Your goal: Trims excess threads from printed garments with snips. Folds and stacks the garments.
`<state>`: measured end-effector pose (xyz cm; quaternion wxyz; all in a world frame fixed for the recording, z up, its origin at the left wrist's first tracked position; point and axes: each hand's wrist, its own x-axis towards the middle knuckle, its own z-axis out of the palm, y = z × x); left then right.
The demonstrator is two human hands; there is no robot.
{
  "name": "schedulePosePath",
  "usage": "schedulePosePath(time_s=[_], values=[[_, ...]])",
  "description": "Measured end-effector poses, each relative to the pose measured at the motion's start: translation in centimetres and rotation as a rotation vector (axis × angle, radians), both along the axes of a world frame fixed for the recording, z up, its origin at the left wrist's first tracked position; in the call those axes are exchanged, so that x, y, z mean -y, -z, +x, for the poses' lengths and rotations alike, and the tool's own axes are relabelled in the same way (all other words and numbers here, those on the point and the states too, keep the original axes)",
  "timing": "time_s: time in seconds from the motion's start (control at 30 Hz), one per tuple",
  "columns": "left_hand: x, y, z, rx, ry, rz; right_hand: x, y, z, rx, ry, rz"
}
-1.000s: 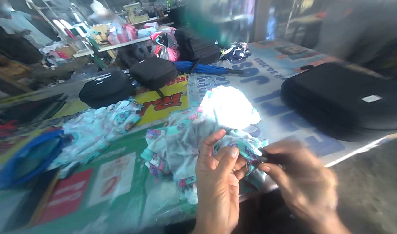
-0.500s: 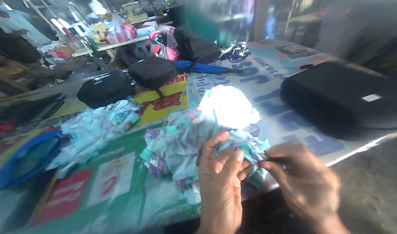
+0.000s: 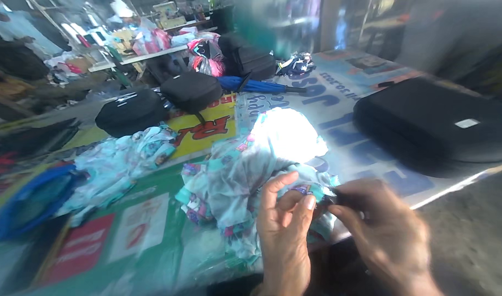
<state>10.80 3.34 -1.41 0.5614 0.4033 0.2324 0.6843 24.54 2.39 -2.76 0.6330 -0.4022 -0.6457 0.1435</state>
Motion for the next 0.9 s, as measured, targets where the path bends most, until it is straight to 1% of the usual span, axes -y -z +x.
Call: schedulePosePath(time_s=[0.47, 0.63, 0.7, 0.77, 0.83, 0.9], values=[[-0.2, -0.1, 0.1, 0.015, 0.063, -0.103, -0.4, 0.4, 0.4, -0.046, -0.061, -0.001], [0.0, 0.0, -0.4, -0.030, 0.084, -0.100, -0.6, 0.1, 1.0, -0.161, -0.161, -0.050], [0.2, 0.4, -0.9, -0.113, 0.137, -0.008, -0.4, -0.3, 1.1, -0.031, -0.076, -0.009], [0.4, 1.0, -1.0, -0.205, 0.174, 0.133, -0.1, -0.5, 0.5, 0.223, 0.133, 0.038], [0.7, 1.3, -0.7, -0.299, 0.170, 0.239, 0.0, -0.5, -0.4, 0.485, 0.347, 0.068], [0.9, 1.6, -0.3, -0.350, 0.151, 0.281, -0.1, 0.0, -0.7, 0.634, 0.449, 0.090]])
